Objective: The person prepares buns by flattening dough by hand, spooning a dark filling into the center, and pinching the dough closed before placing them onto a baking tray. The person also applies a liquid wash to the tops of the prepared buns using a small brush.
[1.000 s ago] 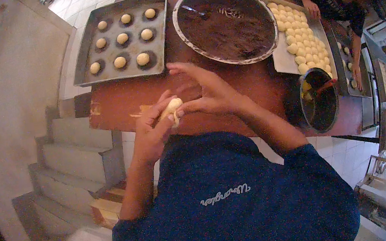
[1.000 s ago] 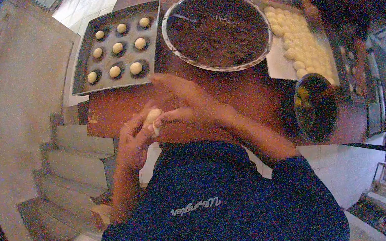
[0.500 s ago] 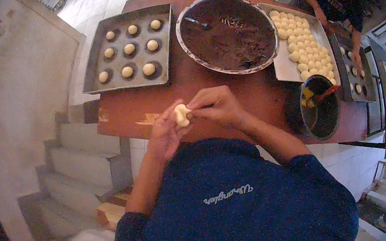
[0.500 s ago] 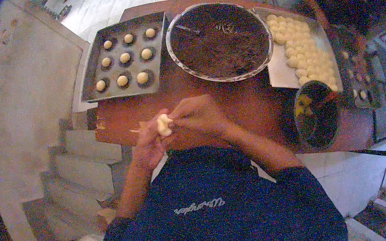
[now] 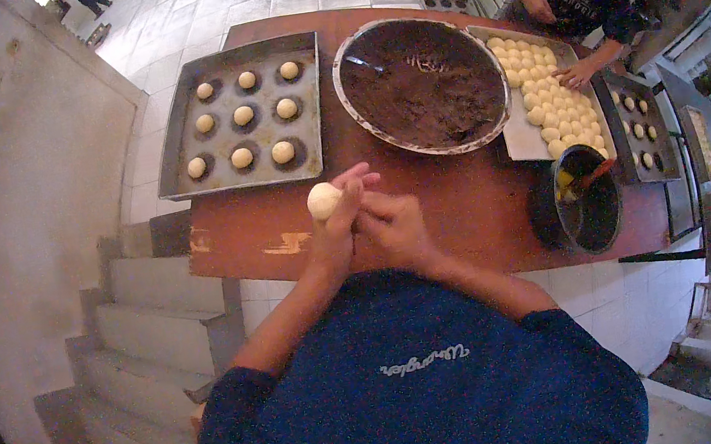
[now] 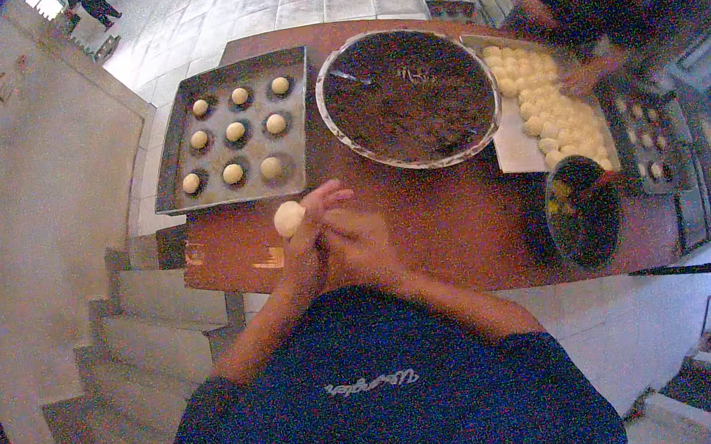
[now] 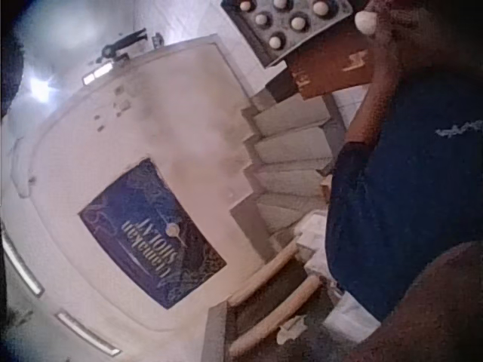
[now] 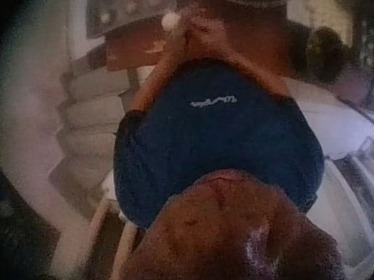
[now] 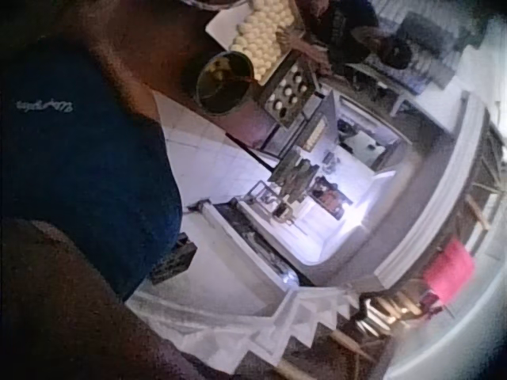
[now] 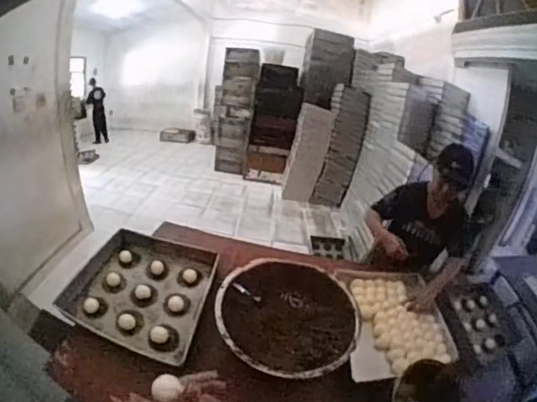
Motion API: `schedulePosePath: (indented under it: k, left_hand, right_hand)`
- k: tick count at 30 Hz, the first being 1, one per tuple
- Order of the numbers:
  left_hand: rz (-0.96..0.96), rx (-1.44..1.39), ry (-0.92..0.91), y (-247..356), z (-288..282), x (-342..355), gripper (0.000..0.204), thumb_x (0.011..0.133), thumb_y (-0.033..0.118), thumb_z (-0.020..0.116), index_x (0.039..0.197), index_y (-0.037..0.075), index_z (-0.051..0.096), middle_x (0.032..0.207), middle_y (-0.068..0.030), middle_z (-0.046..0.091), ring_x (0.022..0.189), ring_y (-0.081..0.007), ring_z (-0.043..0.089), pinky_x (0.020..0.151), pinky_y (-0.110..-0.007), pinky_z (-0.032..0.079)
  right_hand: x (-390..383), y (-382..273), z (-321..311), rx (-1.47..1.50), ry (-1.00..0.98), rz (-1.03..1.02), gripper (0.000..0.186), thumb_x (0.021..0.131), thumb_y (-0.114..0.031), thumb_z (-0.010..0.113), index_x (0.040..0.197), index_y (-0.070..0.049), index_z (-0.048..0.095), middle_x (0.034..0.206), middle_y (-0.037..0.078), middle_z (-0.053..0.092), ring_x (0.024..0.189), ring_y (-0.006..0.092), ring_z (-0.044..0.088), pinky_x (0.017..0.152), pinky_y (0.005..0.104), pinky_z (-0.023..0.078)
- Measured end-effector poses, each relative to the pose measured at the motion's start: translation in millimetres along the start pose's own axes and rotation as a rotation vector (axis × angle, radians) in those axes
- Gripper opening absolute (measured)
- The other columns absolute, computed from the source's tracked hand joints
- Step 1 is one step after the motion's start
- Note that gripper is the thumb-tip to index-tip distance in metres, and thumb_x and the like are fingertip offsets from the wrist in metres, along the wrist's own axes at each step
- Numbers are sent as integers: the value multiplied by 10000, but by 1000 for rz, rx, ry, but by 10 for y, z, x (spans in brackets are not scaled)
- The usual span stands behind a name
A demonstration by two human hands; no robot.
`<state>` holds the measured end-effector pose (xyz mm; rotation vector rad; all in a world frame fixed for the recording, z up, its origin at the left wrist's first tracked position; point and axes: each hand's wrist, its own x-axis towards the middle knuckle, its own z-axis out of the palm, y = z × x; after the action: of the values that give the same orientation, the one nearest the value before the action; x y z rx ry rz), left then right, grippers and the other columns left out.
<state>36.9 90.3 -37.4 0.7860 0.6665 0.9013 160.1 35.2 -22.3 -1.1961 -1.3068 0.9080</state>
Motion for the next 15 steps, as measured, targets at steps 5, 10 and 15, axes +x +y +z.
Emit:
schedulePosePath:
  k: [5,10,15]
  left_hand:
    - [378,778,269,86,-38,29,275,878,273,783,746,49,692,640,18,668,592,-94,599,552,-347,513]
    - [93,817,-246,-416,-511,19,390,747,229,843,1047,36,687,1045,-113,722,972,-272,696,840,-395,536]
    - [187,1104,-77,-242,-878,-183,610,822,394,795,1260,16,600,1187,-182,649,1194,-340,584,1035,-444,453]
  right_hand:
    - [-11,-508,-413,-808,-461,63,366,849,-173,749,1183,-36,690,1183,177,684,1071,349,665,916,425,531]
    - [-107,103,-205,-610,-40,-438,386,847,-233,744,1193,-79,672,1132,167,677,986,379,647,851,469,533]
    - [-1046,1041,-1028,-863,-66,-182,274,813,-184,783,1031,-75,656,1020,169,650,944,380,621,831,480,510]
